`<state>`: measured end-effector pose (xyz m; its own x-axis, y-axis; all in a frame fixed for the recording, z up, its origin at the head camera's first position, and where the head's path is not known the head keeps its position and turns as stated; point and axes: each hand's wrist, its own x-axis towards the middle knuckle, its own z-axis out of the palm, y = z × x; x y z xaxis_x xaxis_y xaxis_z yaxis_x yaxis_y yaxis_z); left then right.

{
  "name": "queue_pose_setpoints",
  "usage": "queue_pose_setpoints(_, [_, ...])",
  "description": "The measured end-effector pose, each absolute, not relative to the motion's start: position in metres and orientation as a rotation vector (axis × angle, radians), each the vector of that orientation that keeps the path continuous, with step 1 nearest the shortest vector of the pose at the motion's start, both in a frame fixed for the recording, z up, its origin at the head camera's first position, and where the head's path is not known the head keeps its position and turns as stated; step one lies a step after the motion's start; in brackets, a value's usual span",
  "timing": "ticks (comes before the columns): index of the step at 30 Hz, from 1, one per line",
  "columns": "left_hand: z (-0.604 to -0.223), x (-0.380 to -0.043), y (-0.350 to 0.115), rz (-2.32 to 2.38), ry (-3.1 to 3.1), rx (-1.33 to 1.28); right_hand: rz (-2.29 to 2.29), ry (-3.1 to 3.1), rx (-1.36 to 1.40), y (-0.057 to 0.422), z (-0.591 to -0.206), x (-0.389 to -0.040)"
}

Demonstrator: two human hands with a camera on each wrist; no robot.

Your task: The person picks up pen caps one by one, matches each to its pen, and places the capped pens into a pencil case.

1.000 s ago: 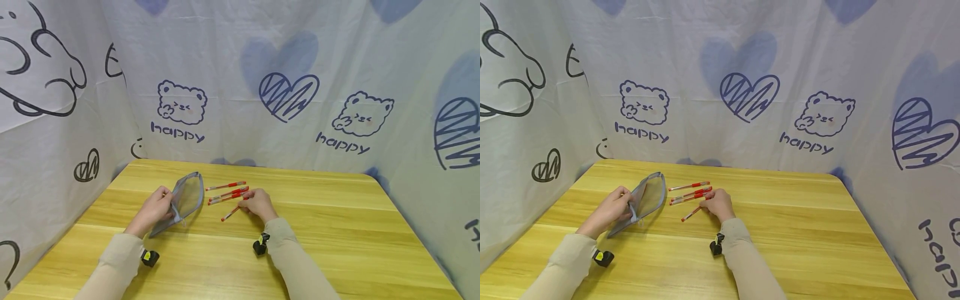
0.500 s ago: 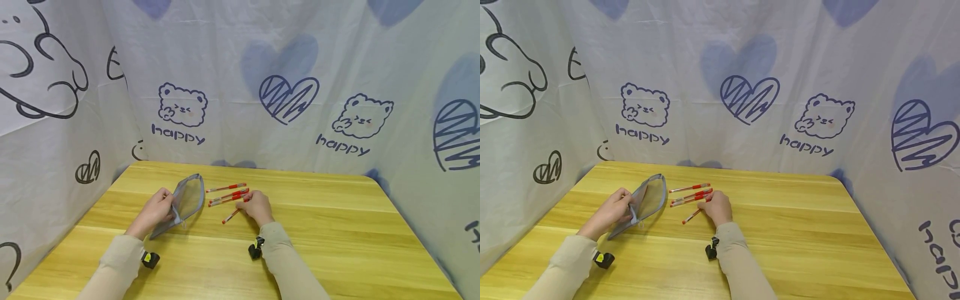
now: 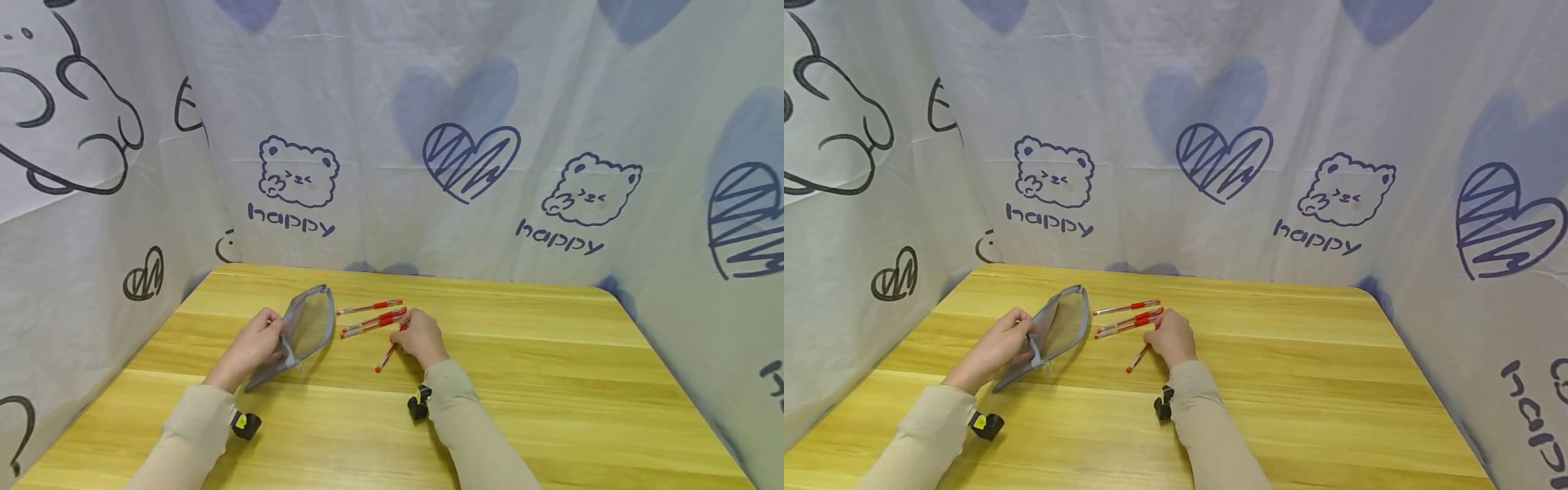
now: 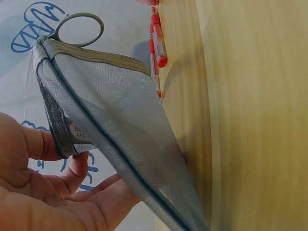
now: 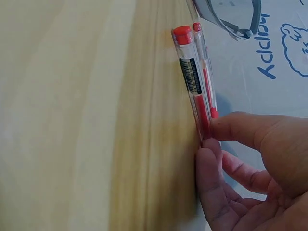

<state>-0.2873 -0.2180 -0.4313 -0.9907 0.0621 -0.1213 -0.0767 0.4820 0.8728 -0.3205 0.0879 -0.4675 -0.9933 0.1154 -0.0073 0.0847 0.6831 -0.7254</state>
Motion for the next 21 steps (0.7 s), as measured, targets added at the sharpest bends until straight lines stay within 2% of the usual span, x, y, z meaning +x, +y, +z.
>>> queue_pose_setpoints(12, [-0.4333, -0.2888, -0.2188, 1.55, 2.581, -0.01, 1.294, -2.818, -0.205, 0.09, -0.466, -0.319])
queue_pose_setpoints(21, [-0.4337, -0.289, -0.2192, 1.555, 2.573, 0.007, 1.088, -2.902, -0.181, 0.0912, -0.4643, -0.3181])
